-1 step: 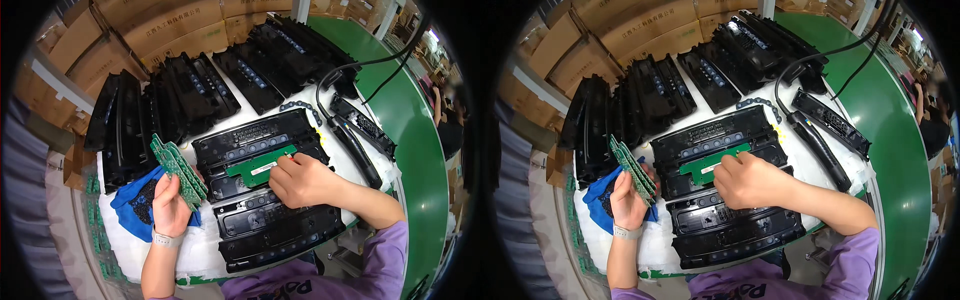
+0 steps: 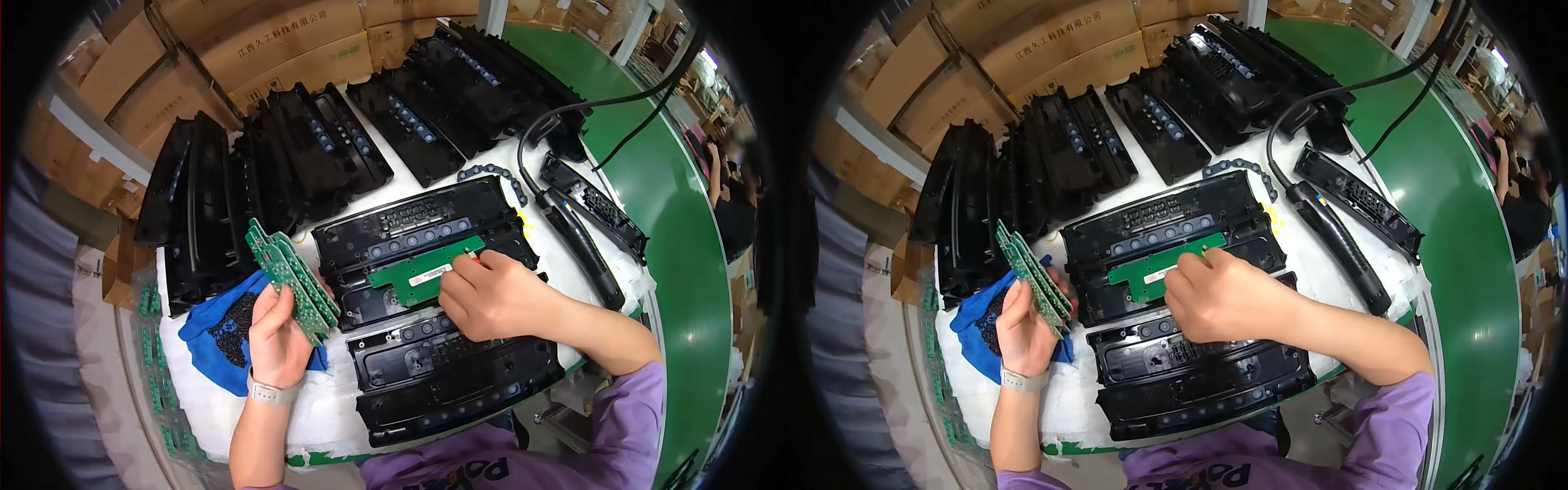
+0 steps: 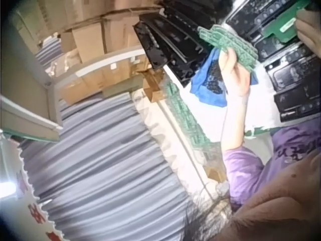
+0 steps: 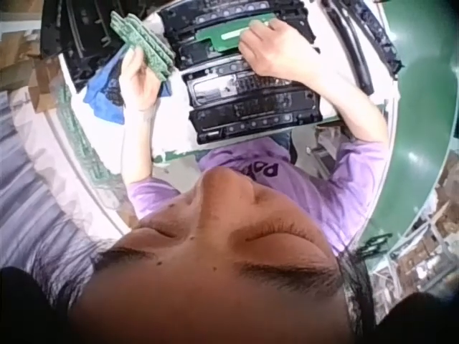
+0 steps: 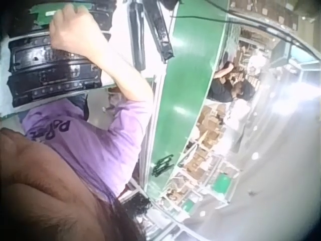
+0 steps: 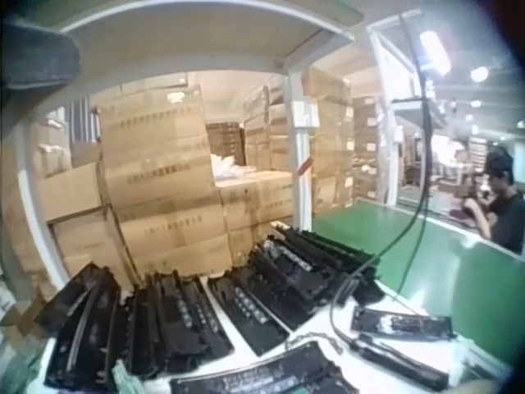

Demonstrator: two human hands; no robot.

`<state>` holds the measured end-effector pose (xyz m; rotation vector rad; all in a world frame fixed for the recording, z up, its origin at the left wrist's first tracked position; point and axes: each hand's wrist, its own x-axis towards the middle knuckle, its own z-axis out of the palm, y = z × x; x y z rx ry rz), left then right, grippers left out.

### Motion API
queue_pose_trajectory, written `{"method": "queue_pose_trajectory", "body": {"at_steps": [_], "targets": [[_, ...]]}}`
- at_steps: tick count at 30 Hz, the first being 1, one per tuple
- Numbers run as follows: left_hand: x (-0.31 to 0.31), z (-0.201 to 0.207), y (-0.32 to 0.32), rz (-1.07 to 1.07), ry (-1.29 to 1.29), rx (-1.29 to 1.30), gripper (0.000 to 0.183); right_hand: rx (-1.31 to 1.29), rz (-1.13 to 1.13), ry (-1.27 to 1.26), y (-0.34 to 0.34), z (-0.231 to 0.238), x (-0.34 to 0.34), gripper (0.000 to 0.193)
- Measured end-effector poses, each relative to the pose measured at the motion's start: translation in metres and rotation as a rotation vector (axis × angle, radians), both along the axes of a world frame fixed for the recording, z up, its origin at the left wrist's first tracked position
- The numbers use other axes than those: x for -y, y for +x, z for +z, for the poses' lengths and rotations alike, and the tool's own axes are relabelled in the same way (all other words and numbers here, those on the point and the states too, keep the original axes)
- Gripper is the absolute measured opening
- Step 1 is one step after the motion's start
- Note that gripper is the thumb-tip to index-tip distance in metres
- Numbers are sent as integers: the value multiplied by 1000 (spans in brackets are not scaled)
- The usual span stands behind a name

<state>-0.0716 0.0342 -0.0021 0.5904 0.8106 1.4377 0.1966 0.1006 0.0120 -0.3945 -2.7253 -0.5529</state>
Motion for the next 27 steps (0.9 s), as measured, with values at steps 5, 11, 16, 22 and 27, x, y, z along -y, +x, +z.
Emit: {"method": "queue_pose_trajectory", "body": {"at_steps": [5, 11, 16, 22, 27], "targets": [[-2, -10, 1, -9, -28, -79, 29, 20, -38, -52, 0, -2, -4, 12], [-1, -8, 8, 0, -61, -145, 31, -10, -67, -119, -1, 0, -5, 13], [-1, -8, 9, 0, -73, -144, 31, 15, -65, -278, 3, -4, -13, 21], [-2, -12, 7, 1, -80, -124, 32, -133, -35, -436, 9, -5, -14, 24], [-3, -12, 6, 10, -100, -105, 32, -55, -58, -544, 9, 1, -15, 22]]}}
